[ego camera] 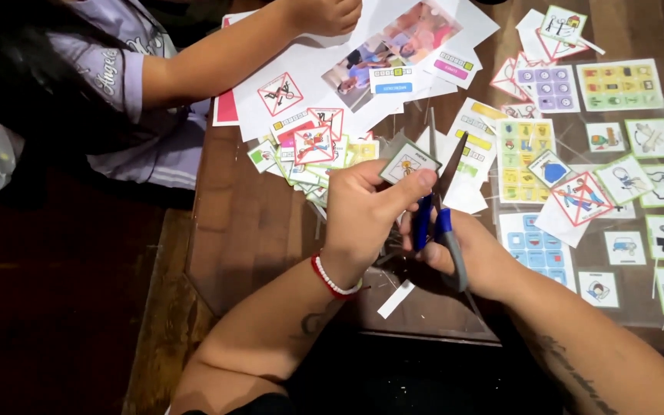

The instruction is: The person uses scissors to cut small printed paper cards with symbols and text from a sheet. They trim the edges of each card and place the finished pieces on the table. A child sits nearby and occasionally uses a phone.

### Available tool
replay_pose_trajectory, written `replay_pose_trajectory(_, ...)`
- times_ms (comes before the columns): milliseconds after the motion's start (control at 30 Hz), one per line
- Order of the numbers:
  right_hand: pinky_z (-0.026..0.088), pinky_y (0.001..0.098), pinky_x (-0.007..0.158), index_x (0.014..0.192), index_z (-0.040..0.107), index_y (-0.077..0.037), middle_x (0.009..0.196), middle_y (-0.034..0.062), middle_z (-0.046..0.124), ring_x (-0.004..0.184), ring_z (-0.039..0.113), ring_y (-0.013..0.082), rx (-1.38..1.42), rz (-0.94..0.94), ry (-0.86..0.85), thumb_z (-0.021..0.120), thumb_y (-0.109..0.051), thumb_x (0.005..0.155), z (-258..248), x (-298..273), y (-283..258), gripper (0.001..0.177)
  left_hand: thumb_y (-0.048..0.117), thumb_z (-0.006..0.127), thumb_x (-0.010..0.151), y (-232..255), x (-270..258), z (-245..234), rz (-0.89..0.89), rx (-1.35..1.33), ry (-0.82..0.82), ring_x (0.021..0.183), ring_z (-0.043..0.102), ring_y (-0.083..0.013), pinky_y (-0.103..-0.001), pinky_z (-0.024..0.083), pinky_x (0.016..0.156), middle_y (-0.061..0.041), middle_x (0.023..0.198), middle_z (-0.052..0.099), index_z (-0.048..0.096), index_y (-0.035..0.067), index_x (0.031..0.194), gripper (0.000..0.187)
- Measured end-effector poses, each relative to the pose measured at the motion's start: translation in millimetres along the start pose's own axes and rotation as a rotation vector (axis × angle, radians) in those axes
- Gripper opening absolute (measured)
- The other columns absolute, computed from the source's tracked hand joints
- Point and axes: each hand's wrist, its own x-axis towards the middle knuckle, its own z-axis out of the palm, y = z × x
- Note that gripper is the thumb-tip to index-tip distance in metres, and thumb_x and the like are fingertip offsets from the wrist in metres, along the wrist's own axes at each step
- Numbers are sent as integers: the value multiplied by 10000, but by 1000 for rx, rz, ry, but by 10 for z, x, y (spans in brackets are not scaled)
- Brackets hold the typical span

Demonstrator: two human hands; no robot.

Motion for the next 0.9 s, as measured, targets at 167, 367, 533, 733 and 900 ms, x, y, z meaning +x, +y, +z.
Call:
replay_pose_trajectory(167, 610, 408, 681, 848, 739, -78, 708, 104, 727, 684, 711, 241, 25, 8, 19, 693, -635, 828, 10, -11, -44, 559, 147, 809, 846, 45, -7, 5, 6, 5, -36, 310, 568, -195, -318, 510, 252, -170, 453, 553, 613, -79, 670, 347)
replay_pose_trajectory(367, 582, 370, 681, 804, 721, -99, 685, 60, 711, 682, 675, 185, 35, 12, 45, 725, -619, 821, 10, -47, 21, 519, 127, 775, 869, -52, 32, -33, 16, 10, -66, 330, 601, -233, -327, 527, 293, -194, 445, 560, 616, -60, 674, 314)
replay_pose_trajectory(533, 562, 364, 686, 789, 716, -103, 671, 61, 714, 667, 672, 192, 51, 25, 61, 751, -586, 815, 15, -61, 83, 485, 130, 772, 874, -56, 46, -61, 12, 11, -74, 345, 620, -238, -328, 538, 324, -198, 446, 574, 611, -45, 668, 314)
replay_pose_trajectory(733, 560, 366, 674, 789, 717, -100, 665, 72, 714, 653, 667, 199, 65, 40, 67, 782, -563, 796, -2, -69, 107, 468, 112, 774, 870, -32, 42, -43, 27, 39, -55, 357, 630, -211, -288, 540, 357, -186, 469, 600, 612, -43, 658, 309)
replay_pose_trajectory(900, 558, 332, 600, 706, 719, -82, 587, 86, 708, 582, 678, 189, 130, 58, 80, 803, -522, 809, 20, -102, 208, 459, 98, 772, 877, -158, 102, -144, 35, 47, -32, 374, 650, -234, -301, 549, 358, -196, 493, 609, 612, -47, 663, 304)
